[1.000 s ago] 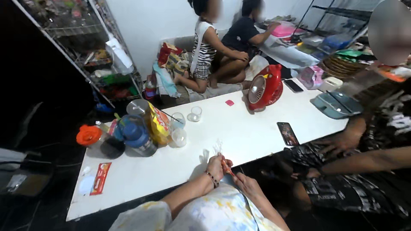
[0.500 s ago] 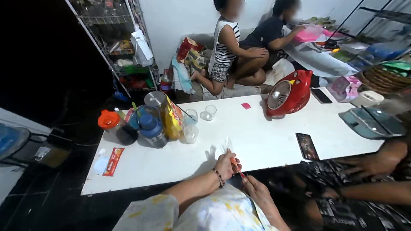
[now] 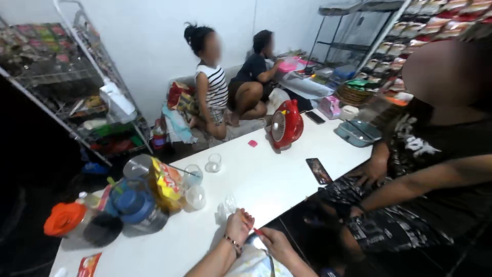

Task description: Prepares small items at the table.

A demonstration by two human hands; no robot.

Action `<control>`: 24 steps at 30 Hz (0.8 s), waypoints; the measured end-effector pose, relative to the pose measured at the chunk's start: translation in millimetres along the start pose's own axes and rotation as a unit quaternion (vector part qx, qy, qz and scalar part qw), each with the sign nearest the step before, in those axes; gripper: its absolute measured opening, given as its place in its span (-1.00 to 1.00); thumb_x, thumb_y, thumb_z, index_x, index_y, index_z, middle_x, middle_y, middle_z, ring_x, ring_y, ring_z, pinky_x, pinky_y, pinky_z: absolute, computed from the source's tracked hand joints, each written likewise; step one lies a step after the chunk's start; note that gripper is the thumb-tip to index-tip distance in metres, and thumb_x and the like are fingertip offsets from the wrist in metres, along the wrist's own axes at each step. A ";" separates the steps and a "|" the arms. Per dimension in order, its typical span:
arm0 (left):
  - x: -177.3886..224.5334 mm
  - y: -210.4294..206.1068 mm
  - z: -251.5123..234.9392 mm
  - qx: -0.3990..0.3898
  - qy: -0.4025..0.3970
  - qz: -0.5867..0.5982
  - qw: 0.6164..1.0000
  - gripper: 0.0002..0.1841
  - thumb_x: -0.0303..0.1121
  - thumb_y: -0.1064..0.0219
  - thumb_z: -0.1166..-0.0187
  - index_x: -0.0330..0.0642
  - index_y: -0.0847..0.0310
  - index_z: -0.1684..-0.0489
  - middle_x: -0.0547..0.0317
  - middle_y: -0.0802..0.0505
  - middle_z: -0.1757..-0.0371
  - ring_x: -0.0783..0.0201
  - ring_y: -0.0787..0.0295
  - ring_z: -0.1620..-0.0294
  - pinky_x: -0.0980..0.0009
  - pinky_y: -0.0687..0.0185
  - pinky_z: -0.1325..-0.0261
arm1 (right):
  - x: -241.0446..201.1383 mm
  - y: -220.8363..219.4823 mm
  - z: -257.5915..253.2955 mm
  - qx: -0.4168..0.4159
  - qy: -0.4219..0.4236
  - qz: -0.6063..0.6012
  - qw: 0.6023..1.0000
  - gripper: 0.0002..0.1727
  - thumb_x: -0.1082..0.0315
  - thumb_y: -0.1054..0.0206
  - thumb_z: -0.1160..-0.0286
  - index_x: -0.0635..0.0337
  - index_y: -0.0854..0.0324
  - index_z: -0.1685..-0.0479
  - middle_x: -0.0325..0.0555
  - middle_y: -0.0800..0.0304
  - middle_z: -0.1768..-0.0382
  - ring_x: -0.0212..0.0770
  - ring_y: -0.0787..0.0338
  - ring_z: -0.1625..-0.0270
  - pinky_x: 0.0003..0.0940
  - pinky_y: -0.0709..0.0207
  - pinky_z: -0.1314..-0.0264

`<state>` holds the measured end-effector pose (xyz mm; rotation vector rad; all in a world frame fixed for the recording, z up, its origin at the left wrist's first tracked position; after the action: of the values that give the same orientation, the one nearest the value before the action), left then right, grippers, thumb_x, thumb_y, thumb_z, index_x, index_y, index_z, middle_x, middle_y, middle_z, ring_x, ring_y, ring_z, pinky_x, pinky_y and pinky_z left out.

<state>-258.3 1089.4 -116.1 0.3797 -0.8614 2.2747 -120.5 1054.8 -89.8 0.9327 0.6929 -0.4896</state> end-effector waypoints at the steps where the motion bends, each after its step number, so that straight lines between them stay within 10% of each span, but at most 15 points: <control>1: 0.5 -0.2 -1.3 0.008 -0.002 0.007 1.000 -0.76 -0.31 0.20 -0.93 -0.27 -0.31 -0.09 0.17 -0.51 0.42 0.30 -0.54 0.52 0.39 -0.65 0.28 | 0.5 0.4 -0.7 -0.006 -0.004 -0.001 1.000 -0.68 0.42 -0.15 -0.76 0.52 -0.70 -0.15 0.39 -0.80 0.03 0.21 -0.79 -0.06 0.05 -0.52 -0.29; 11: 7.9 -4.9 -6.9 0.013 -0.017 0.027 0.999 -0.66 -0.13 0.33 -0.93 -0.08 -0.26 0.13 0.28 -0.48 0.64 0.39 -0.46 0.76 0.47 -0.55 0.62 | 7.5 0.0 -0.3 0.047 -0.011 -0.083 0.995 -0.67 0.41 -0.09 -0.79 0.46 -0.72 -0.14 0.28 -0.82 0.16 0.07 -0.79 0.15 -0.02 -0.59 -0.10; 15: 10.1 -8.0 -5.5 0.004 0.002 0.043 0.999 -0.65 -0.09 0.33 -0.91 0.01 -0.24 0.25 0.34 -0.46 0.72 0.37 -0.48 0.74 0.38 -0.64 0.49 | 15.1 0.1 2.2 0.107 -0.023 -0.214 0.971 -0.66 0.43 -0.04 -0.81 0.35 -0.71 -0.24 -0.06 -0.70 0.35 -0.32 -0.58 0.43 -0.37 -0.52 0.23; 24: -0.8 -8.8 -11.5 -0.098 0.094 -0.140 0.981 -0.57 -0.07 0.31 -0.93 -0.07 -0.32 0.28 0.42 -0.33 0.84 0.51 -0.25 0.91 0.61 -0.34 0.77 | 25.0 7.1 1.1 0.256 -0.051 -0.476 0.840 -0.92 0.60 -0.28 -0.57 0.30 -0.58 0.30 -0.23 -0.62 0.63 -0.47 -0.48 0.69 -0.59 -0.38 0.59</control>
<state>-252.1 1101.7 -120.9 0.1799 -0.8661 1.9135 -98.4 1055.3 -103.4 0.9962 0.9294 -1.6673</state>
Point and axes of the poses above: each hand's wrist, its own z-axis away from the middle knuckle, its own y-axis out of the back of the hand, x = y × z, the point moved 2 cm from there along -z, towards the middle knuckle
